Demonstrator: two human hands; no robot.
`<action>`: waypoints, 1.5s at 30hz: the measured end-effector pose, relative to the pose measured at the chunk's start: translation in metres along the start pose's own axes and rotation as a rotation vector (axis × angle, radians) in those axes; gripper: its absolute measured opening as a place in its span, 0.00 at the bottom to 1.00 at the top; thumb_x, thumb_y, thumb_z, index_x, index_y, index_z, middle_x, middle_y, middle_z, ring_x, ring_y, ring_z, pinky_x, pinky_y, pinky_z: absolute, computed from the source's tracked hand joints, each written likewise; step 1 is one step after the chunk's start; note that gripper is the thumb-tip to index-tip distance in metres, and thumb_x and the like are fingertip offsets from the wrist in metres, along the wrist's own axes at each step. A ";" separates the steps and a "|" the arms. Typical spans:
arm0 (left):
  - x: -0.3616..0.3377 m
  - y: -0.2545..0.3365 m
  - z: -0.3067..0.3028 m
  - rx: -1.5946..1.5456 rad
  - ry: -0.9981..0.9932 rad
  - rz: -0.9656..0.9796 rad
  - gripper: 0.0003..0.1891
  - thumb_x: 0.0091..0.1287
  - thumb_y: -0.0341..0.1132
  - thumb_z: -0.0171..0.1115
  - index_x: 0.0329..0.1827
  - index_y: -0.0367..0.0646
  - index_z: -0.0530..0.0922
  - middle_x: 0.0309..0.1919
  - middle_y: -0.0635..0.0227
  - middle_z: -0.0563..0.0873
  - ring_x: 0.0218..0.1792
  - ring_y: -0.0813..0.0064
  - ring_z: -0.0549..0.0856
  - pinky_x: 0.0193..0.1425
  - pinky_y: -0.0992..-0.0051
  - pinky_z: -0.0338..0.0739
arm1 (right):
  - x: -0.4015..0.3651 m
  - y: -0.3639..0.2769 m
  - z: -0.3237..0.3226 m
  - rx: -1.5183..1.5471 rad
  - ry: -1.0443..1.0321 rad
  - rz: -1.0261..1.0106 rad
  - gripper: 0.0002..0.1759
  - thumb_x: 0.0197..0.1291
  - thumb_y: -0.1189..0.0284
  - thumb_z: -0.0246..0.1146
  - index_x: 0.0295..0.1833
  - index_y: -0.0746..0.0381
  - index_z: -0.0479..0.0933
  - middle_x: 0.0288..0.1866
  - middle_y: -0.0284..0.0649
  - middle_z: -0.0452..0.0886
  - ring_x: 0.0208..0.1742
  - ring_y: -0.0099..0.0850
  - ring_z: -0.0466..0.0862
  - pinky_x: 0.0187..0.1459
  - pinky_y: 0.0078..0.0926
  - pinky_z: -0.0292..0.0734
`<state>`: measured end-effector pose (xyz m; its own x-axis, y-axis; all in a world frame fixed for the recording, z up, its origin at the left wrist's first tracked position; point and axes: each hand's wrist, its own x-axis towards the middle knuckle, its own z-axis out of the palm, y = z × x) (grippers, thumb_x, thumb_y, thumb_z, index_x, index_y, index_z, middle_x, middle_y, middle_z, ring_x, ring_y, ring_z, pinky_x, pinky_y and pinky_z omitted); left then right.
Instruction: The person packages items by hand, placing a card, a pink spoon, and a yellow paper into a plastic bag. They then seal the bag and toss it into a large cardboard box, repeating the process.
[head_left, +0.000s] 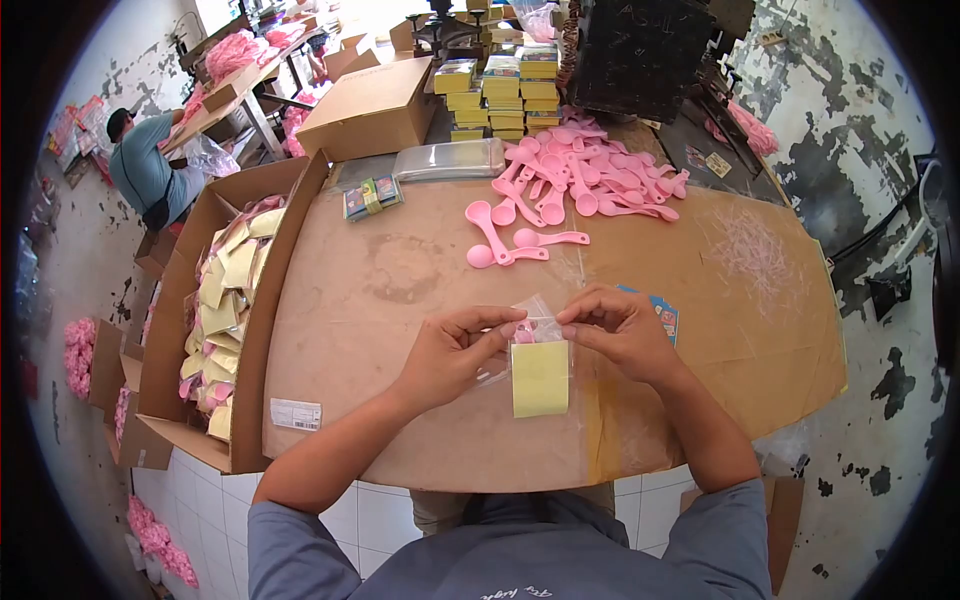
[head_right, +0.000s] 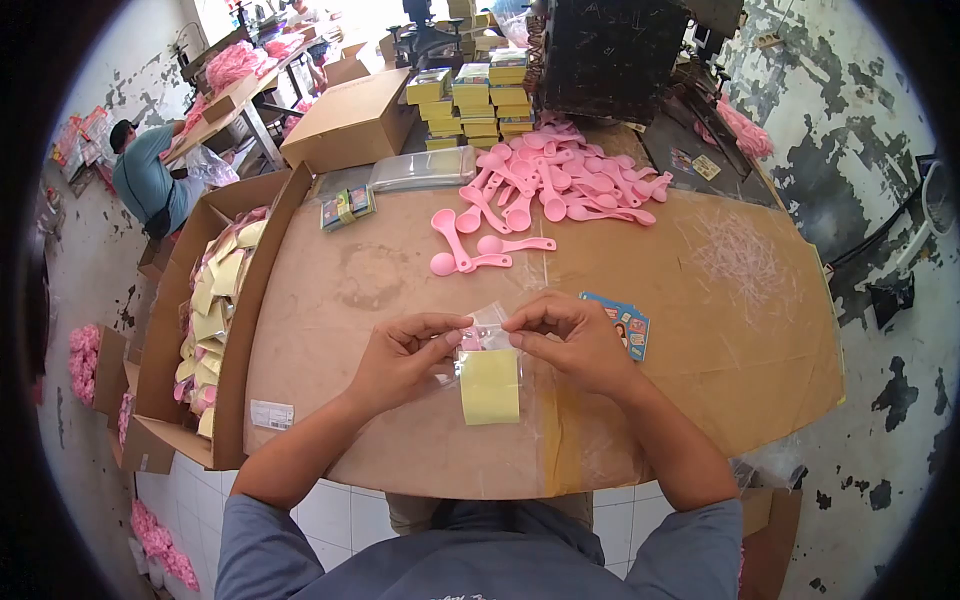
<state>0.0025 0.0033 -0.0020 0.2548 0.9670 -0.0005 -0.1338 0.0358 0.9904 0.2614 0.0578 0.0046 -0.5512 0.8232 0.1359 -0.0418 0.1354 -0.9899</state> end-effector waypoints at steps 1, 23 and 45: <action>0.000 -0.001 0.000 0.009 0.003 -0.001 0.14 0.80 0.30 0.62 0.63 0.31 0.83 0.53 0.62 0.91 0.51 0.79 0.89 0.54 0.74 0.89 | 0.001 0.003 -0.001 -0.008 -0.006 -0.004 0.13 0.68 0.80 0.70 0.56 0.68 0.85 0.50 0.37 0.85 0.47 0.21 0.84 0.53 0.21 0.81; 0.010 0.063 -0.047 -0.577 0.623 0.557 0.17 0.81 0.35 0.60 0.66 0.36 0.78 0.56 0.62 0.87 0.53 0.72 0.87 0.54 0.71 0.83 | -0.003 -0.027 -0.036 -0.317 0.176 0.039 0.17 0.68 0.73 0.71 0.60 0.63 0.83 0.45 0.34 0.85 0.47 0.24 0.85 0.54 0.27 0.80; 0.009 0.002 -0.017 0.837 0.150 0.252 0.08 0.72 0.33 0.67 0.46 0.38 0.82 0.40 0.57 0.85 0.43 0.57 0.86 0.50 0.61 0.81 | -0.022 -0.037 -0.102 -0.852 0.124 0.170 0.10 0.57 0.80 0.75 0.44 0.66 0.83 0.38 0.40 0.86 0.43 0.31 0.85 0.48 0.33 0.80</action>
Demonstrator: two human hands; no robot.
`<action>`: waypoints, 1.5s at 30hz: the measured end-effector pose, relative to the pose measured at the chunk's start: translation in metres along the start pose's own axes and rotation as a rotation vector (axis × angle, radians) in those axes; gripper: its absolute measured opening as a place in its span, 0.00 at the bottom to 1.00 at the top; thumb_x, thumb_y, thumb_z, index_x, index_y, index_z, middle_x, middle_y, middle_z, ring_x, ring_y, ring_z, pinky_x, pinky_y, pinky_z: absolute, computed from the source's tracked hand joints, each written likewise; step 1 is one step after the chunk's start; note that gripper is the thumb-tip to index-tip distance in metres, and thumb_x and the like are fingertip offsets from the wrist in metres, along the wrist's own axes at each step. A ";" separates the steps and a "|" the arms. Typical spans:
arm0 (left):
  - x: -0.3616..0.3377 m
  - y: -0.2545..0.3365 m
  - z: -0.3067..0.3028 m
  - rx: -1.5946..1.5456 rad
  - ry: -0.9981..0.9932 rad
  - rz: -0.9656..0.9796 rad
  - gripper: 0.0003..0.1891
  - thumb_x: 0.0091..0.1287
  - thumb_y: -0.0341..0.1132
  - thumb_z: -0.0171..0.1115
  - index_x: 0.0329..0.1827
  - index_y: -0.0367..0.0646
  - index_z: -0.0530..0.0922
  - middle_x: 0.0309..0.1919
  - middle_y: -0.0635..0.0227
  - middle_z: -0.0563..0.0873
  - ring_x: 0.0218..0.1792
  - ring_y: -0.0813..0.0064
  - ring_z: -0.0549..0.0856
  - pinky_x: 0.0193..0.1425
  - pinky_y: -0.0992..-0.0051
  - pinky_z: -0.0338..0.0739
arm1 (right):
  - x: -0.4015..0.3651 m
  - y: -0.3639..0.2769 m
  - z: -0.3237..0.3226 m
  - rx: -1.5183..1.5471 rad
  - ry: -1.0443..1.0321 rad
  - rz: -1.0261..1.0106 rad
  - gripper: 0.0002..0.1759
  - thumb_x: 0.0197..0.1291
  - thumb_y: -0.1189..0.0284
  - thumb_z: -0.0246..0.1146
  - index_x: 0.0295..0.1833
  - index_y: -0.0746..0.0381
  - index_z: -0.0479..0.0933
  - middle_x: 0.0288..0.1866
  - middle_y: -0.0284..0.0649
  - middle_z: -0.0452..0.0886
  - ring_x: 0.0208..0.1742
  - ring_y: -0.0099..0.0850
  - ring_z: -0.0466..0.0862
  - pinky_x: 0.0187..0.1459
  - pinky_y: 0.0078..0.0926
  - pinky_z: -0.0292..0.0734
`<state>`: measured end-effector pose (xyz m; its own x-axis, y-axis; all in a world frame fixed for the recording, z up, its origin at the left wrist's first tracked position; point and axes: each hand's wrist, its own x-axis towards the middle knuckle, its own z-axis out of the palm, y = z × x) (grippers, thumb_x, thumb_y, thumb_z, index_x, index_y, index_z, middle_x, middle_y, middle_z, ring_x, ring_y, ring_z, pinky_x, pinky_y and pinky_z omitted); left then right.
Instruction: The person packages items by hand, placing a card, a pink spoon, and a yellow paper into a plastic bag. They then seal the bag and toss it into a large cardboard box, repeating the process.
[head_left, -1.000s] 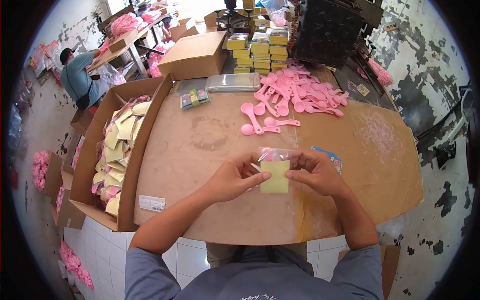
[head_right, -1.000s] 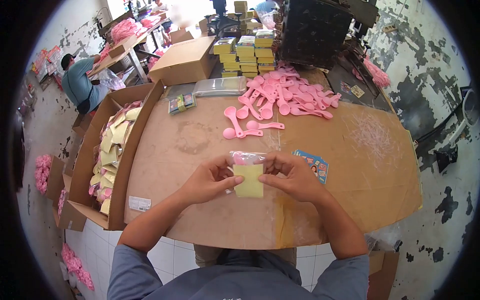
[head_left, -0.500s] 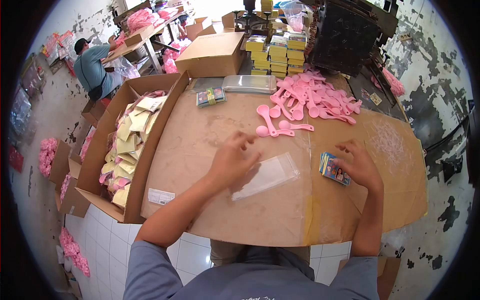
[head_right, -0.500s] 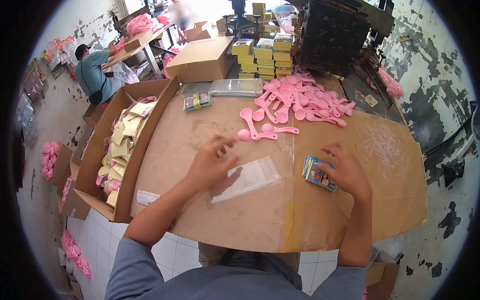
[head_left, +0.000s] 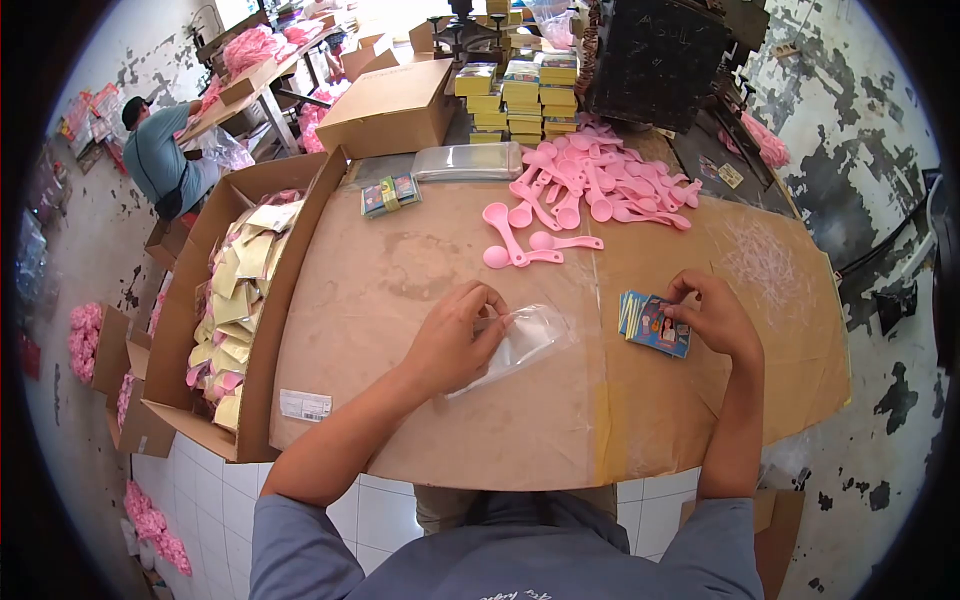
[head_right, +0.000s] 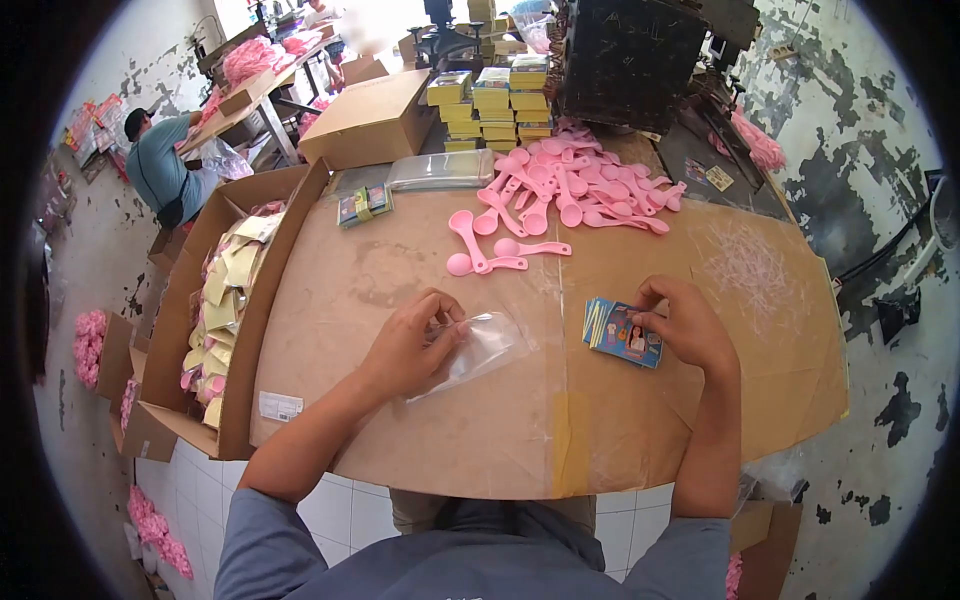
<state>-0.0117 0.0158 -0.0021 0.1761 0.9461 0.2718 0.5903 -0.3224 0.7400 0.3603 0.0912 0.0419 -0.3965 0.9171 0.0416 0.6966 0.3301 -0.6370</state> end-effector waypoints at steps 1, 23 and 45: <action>0.001 -0.004 0.000 -0.017 -0.006 0.013 0.08 0.73 0.33 0.67 0.47 0.37 0.81 0.40 0.57 0.85 0.43 0.58 0.87 0.49 0.62 0.81 | 0.000 -0.001 0.001 -0.037 0.035 -0.033 0.10 0.58 0.80 0.75 0.44 0.66 0.83 0.38 0.40 0.86 0.42 0.30 0.85 0.48 0.32 0.80; 0.003 -0.010 0.001 -0.295 -0.089 -0.162 0.04 0.73 0.26 0.62 0.46 0.35 0.80 0.37 0.63 0.91 0.35 0.82 0.87 0.39 0.77 0.79 | -0.003 -0.071 0.103 0.112 -0.112 -0.538 0.11 0.66 0.70 0.71 0.49 0.64 0.83 0.46 0.44 0.87 0.50 0.41 0.85 0.53 0.37 0.80; 0.000 0.008 0.001 -0.743 -0.183 -0.275 0.30 0.74 0.29 0.70 0.75 0.36 0.66 0.43 0.59 0.94 0.44 0.78 0.91 0.51 0.78 0.83 | -0.001 -0.066 0.111 0.918 0.316 -0.056 0.08 0.69 0.77 0.70 0.51 0.66 0.83 0.46 0.36 0.87 0.46 0.22 0.85 0.49 0.24 0.81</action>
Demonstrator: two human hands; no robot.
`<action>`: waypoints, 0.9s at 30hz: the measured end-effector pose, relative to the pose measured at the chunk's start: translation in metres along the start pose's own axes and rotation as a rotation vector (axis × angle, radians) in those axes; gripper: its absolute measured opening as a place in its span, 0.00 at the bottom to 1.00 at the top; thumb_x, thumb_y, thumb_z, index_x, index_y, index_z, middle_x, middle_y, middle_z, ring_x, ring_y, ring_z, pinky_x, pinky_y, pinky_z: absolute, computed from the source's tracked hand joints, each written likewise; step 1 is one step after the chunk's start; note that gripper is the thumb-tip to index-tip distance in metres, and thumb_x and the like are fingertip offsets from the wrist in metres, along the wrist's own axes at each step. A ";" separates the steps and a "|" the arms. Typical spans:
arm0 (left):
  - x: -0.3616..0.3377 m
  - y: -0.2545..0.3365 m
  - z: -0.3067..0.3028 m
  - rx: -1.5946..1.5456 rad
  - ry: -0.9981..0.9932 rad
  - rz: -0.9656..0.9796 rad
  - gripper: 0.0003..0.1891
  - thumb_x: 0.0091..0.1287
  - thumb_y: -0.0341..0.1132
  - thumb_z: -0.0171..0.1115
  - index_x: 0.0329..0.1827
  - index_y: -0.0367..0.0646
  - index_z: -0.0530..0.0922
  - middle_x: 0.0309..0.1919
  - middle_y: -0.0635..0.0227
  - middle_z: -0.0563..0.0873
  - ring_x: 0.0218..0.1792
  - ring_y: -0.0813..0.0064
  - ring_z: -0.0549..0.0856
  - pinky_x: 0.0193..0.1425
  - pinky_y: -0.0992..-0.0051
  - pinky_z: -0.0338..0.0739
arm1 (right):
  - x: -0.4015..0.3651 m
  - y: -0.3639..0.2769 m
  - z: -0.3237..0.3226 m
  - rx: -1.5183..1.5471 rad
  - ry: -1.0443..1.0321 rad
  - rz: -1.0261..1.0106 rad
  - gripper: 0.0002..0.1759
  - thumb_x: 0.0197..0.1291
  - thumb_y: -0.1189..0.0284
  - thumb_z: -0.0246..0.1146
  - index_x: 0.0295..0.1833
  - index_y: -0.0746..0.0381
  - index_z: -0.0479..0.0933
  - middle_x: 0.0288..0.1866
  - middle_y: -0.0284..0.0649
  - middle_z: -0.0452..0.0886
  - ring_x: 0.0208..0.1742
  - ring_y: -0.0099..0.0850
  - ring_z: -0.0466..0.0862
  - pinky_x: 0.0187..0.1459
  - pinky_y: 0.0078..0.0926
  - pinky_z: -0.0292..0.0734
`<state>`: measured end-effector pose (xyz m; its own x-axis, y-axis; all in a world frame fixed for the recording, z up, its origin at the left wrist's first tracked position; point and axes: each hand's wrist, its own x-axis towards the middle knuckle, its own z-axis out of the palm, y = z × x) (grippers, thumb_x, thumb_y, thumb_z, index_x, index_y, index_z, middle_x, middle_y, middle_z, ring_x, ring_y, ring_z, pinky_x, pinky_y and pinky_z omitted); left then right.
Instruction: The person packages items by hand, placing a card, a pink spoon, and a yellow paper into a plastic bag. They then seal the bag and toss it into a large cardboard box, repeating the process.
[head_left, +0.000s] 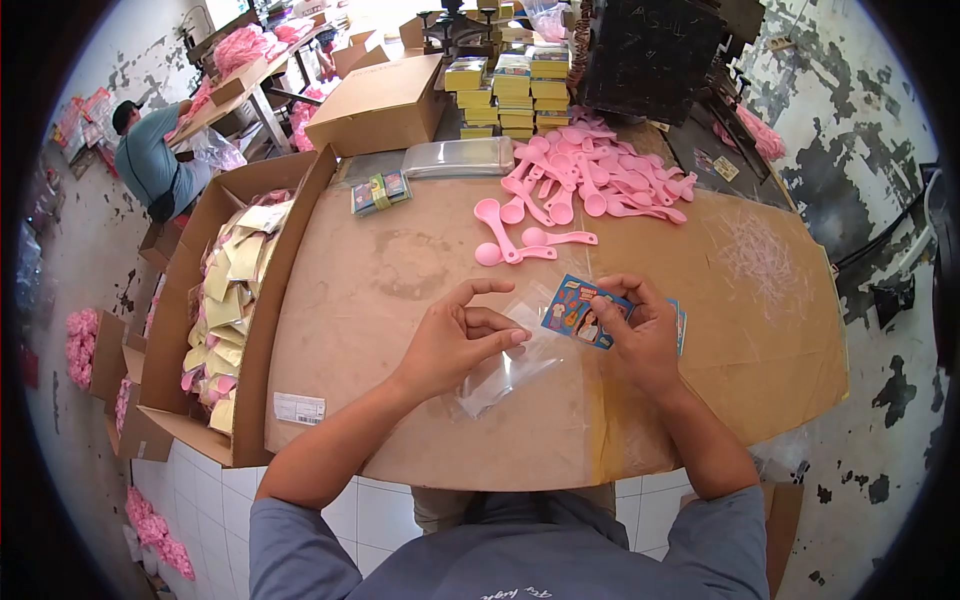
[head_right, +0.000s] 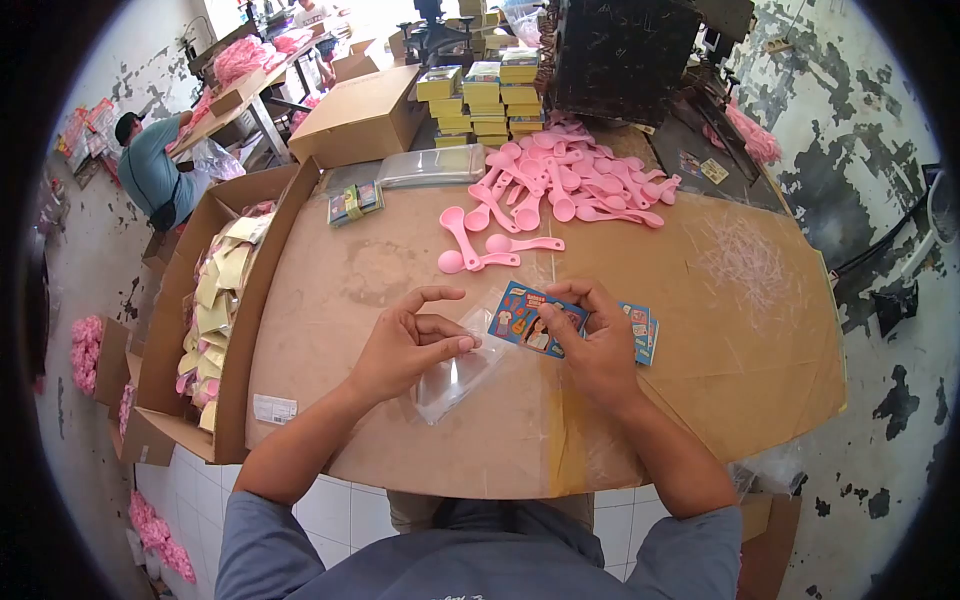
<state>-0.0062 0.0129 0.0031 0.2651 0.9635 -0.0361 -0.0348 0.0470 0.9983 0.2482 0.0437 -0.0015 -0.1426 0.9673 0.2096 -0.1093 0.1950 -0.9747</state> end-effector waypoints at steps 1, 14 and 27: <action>0.000 0.000 0.001 0.004 0.008 0.002 0.30 0.75 0.29 0.69 0.75 0.35 0.66 0.43 0.60 0.94 0.45 0.79 0.91 0.51 0.78 0.84 | 0.000 0.001 -0.001 -0.007 0.005 -0.023 0.08 0.69 0.77 0.71 0.51 0.66 0.83 0.46 0.36 0.87 0.46 0.22 0.85 0.49 0.24 0.81; -0.010 0.001 0.015 0.107 -0.073 0.033 0.23 0.78 0.26 0.64 0.73 0.35 0.71 0.47 0.61 0.92 0.47 0.81 0.90 0.48 0.80 0.83 | -0.005 -0.001 0.004 -0.237 -0.238 0.004 0.15 0.66 0.76 0.73 0.58 0.62 0.84 0.39 0.33 0.86 0.40 0.21 0.84 0.40 0.23 0.78; -0.005 -0.007 0.004 0.148 -0.027 0.037 0.23 0.77 0.27 0.65 0.72 0.36 0.72 0.44 0.61 0.91 0.46 0.80 0.90 0.48 0.79 0.85 | 0.027 -0.018 0.000 -0.613 -0.555 -0.268 0.10 0.70 0.74 0.66 0.52 0.66 0.85 0.51 0.44 0.84 0.52 0.37 0.86 0.52 0.36 0.80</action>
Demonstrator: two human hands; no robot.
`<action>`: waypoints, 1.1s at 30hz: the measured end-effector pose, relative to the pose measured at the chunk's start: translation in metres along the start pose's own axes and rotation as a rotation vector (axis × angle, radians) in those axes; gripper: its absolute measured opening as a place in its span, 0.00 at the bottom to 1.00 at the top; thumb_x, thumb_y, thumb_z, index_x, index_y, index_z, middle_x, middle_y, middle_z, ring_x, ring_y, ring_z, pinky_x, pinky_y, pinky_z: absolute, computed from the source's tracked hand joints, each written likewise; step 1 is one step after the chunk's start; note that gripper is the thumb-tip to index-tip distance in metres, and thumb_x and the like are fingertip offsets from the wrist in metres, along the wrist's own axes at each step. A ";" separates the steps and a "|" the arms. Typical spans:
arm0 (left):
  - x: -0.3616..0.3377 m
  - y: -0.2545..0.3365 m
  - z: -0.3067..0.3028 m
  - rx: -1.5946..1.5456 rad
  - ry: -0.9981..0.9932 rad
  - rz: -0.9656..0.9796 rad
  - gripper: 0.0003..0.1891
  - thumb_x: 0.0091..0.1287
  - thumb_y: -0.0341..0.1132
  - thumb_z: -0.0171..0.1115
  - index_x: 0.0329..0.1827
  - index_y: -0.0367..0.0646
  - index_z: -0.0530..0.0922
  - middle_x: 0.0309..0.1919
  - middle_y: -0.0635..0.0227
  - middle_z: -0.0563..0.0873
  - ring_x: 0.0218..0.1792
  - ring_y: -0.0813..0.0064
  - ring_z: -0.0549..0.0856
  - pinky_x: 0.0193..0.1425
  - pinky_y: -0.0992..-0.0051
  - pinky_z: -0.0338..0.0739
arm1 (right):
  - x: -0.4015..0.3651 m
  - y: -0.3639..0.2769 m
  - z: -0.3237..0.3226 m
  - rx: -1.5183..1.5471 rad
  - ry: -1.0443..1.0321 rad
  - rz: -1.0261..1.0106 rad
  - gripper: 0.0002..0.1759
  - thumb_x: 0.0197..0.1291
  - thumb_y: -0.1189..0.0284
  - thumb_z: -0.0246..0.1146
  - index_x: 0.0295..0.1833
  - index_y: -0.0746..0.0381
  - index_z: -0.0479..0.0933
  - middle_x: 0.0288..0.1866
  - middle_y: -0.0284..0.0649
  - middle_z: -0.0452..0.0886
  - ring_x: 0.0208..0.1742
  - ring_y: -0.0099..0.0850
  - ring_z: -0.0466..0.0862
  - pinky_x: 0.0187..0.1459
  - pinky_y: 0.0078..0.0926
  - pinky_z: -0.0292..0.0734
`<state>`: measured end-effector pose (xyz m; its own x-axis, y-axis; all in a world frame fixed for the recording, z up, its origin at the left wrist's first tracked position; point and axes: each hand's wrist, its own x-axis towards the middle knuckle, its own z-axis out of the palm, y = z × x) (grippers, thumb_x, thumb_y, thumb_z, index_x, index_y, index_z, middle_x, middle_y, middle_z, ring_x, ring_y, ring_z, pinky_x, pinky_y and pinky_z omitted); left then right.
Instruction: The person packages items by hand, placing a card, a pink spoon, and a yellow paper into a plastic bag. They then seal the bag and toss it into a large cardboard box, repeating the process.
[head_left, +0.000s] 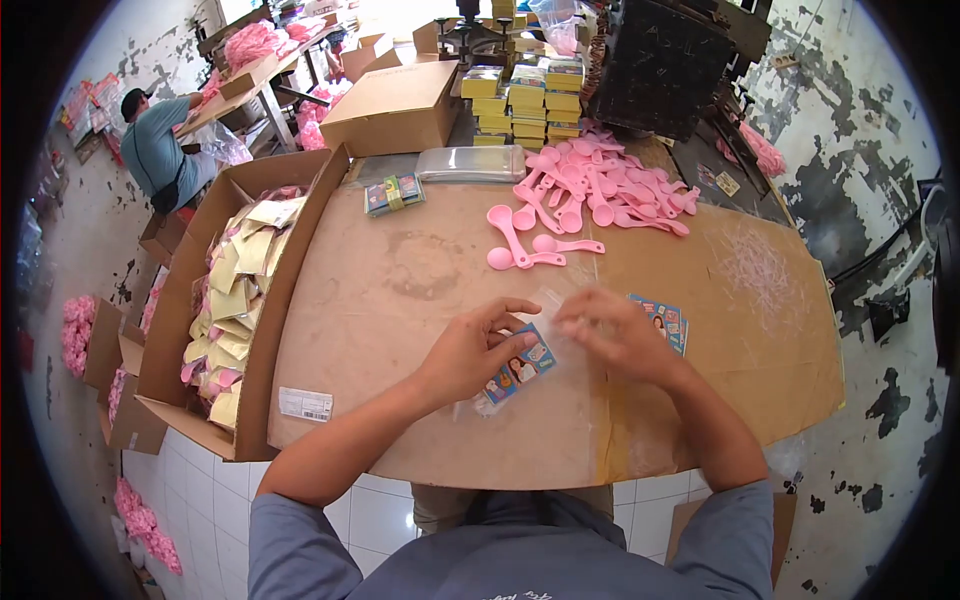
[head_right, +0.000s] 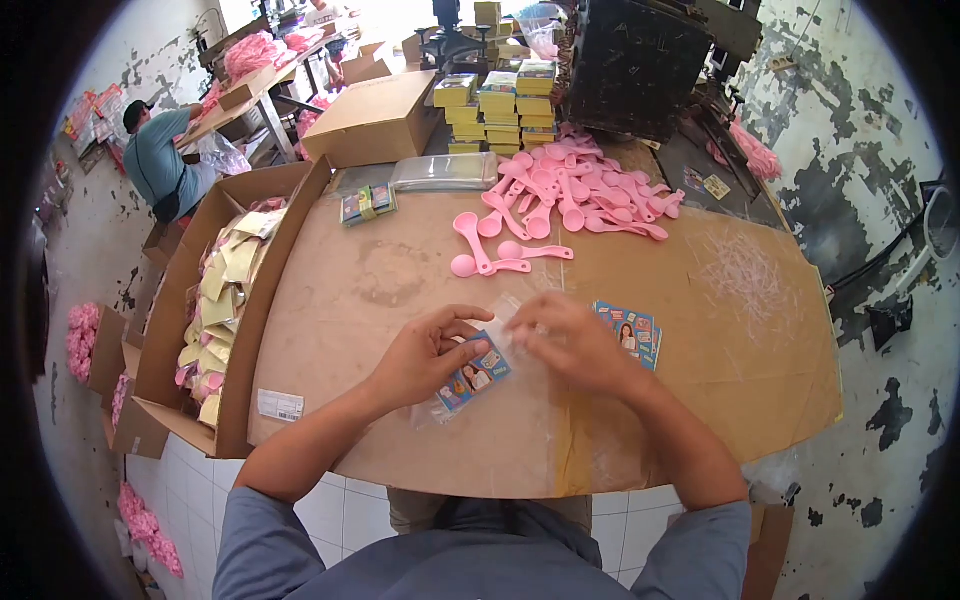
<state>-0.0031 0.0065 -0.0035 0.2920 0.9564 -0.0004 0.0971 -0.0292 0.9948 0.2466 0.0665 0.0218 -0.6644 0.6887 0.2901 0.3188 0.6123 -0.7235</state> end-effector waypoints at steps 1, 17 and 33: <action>0.001 -0.001 -0.001 -0.032 -0.006 -0.021 0.23 0.77 0.27 0.65 0.72 0.36 0.73 0.44 0.62 0.91 0.46 0.81 0.90 0.46 0.80 0.85 | 0.007 0.010 -0.006 -0.106 0.015 -0.037 0.11 0.70 0.74 0.65 0.54 0.66 0.85 0.53 0.46 0.84 0.54 0.41 0.85 0.54 0.39 0.80; 0.002 0.009 -0.007 -0.266 0.060 0.019 0.19 0.78 0.28 0.64 0.68 0.33 0.77 0.47 0.62 0.91 0.46 0.80 0.91 0.49 0.78 0.88 | 0.009 -0.006 -0.039 -0.281 0.173 0.087 0.10 0.70 0.76 0.59 0.49 0.67 0.83 0.34 0.42 0.79 0.34 0.39 0.80 0.37 0.38 0.74; -0.001 0.008 0.002 -0.149 -0.007 -0.061 0.16 0.79 0.30 0.64 0.65 0.31 0.80 0.48 0.63 0.92 0.47 0.82 0.90 0.50 0.79 0.86 | -0.004 -0.019 -0.004 -0.159 0.251 -0.072 0.15 0.73 0.77 0.60 0.63 0.63 0.80 0.49 0.47 0.86 0.47 0.38 0.88 0.48 0.35 0.83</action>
<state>-0.0008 0.0052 0.0047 0.2961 0.9532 -0.0615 -0.0276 0.0729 0.9970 0.2457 0.0537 0.0371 -0.5075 0.7038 0.4970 0.3924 0.7024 -0.5939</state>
